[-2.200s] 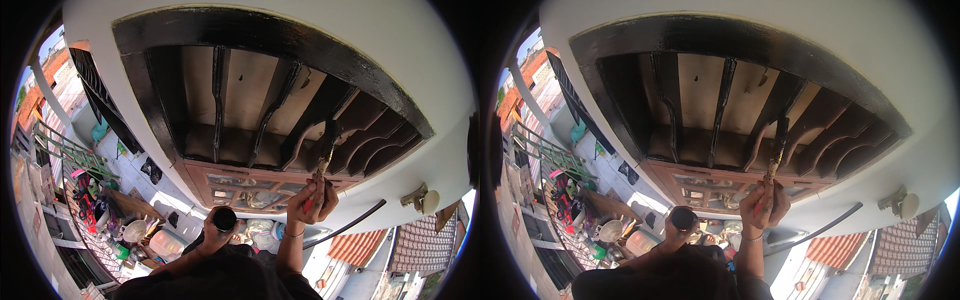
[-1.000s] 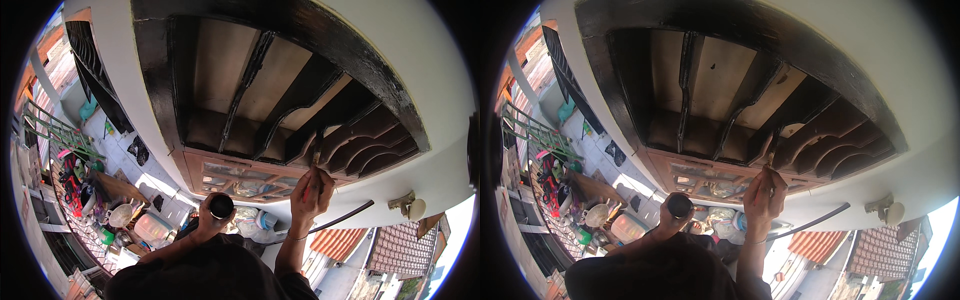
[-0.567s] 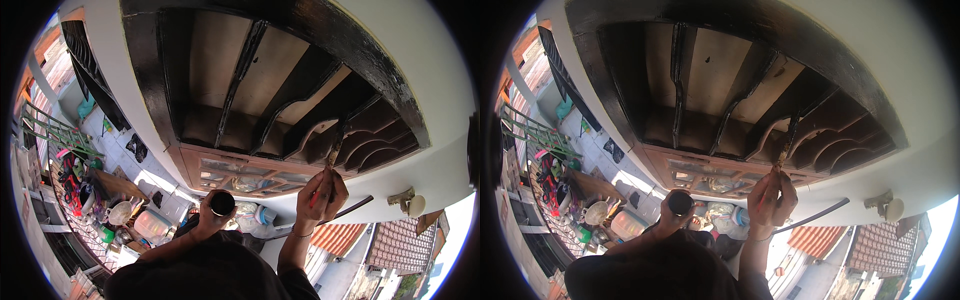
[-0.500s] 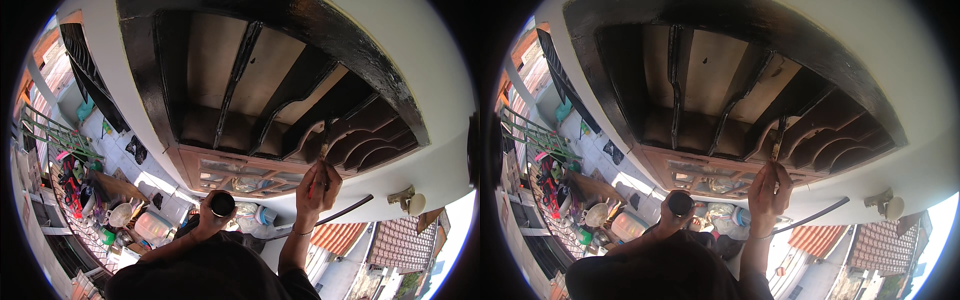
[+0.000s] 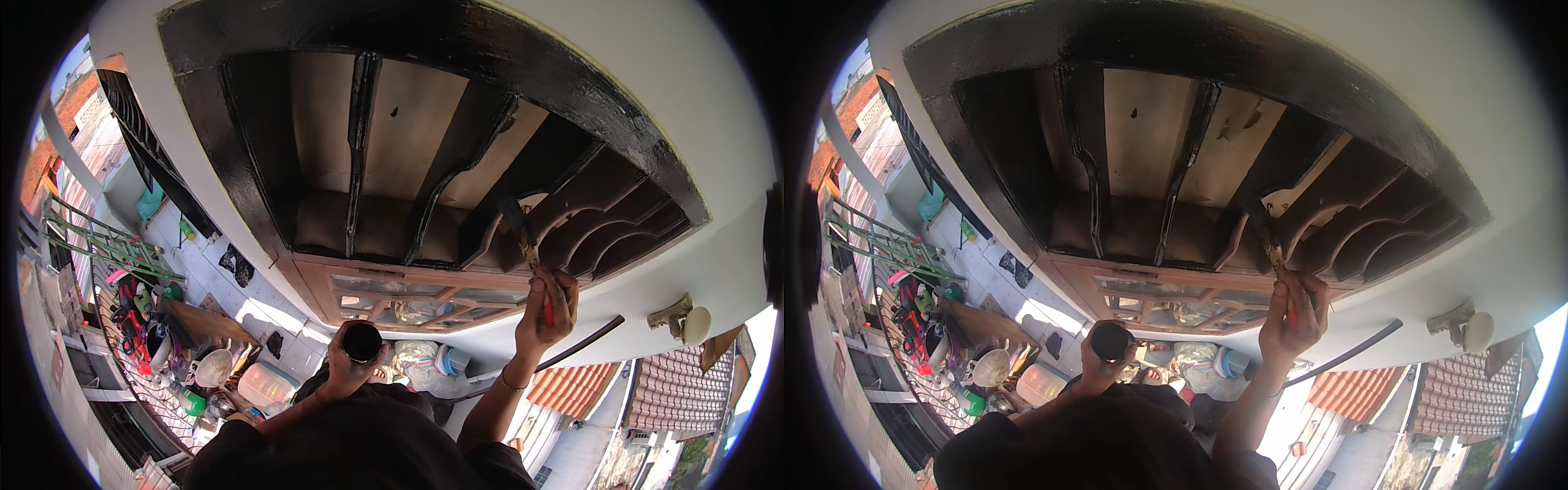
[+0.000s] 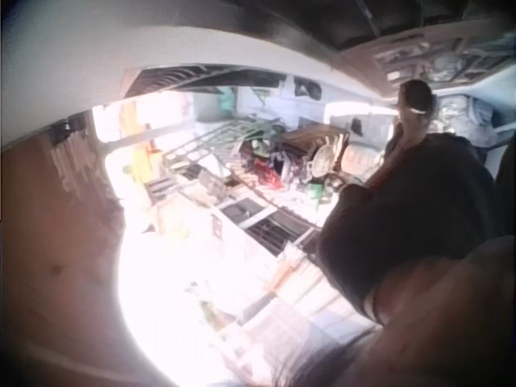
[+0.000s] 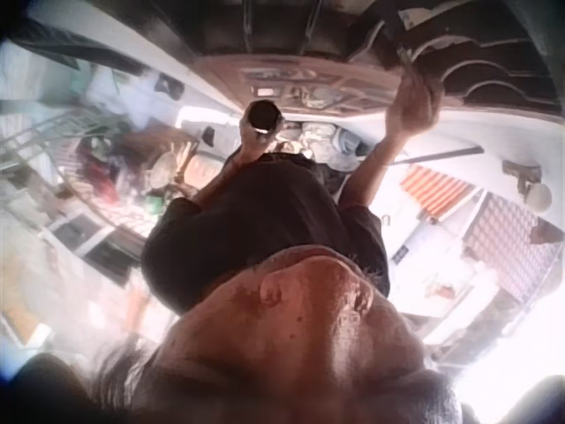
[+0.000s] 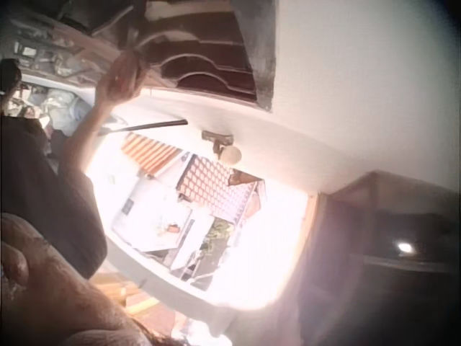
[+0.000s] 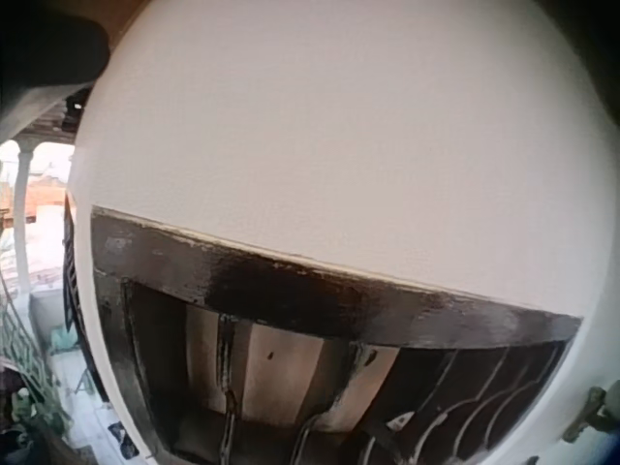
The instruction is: The person paints the underside of a wooden balcony ceiling with black paint using a brush. They repeatedly dip the brush into a paint can held in the other hand and apply paint to the wooden beams and panels.
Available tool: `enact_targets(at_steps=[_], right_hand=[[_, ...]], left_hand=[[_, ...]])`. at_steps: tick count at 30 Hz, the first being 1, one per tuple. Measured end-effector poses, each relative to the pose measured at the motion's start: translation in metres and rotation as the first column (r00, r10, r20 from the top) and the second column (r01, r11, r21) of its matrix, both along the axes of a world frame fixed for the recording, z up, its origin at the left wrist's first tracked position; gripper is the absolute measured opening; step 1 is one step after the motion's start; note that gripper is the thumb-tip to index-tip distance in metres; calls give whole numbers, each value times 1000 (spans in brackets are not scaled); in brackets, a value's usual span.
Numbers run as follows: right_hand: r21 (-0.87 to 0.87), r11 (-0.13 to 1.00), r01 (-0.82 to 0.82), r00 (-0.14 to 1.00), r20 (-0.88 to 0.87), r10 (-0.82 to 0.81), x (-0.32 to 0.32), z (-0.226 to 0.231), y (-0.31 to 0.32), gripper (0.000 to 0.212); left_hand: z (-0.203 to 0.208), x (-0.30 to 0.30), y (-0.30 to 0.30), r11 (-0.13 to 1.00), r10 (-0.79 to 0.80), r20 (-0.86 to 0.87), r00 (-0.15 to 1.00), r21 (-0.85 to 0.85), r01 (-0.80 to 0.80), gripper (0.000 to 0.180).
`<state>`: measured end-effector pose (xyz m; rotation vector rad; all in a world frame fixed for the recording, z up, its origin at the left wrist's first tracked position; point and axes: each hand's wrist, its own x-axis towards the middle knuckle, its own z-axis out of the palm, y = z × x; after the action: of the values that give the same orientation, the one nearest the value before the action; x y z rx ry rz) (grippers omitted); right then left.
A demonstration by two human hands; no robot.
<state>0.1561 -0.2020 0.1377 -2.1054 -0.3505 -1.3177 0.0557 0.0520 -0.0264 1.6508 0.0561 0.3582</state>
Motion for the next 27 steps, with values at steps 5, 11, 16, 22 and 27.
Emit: enact_targets(at_steps=[5,11,16,22,27], right_hand=[[177,978,108,990,70,-122,-8,-17,37,19],[366,903,224,952,117,-283,2,-38,82,22],[256,956,146,986,43,-162,6,-38,139,34],[312,942,120,971,160,-177,-18,-56,138,37],[371,923,101,993,21,-117,10,-41,143,46]], left_hand=[[1,0,1,999,35,6,999,15,-35,45],[8,2,13,991,67,86,994,109,-76,43],[-3,1,21,990,58,31,998,125,-61,39],[-6,-2,30,988,78,106,991,122,-91,41],[-13,-11,32,998,50,-27,998,41,-49,40]])
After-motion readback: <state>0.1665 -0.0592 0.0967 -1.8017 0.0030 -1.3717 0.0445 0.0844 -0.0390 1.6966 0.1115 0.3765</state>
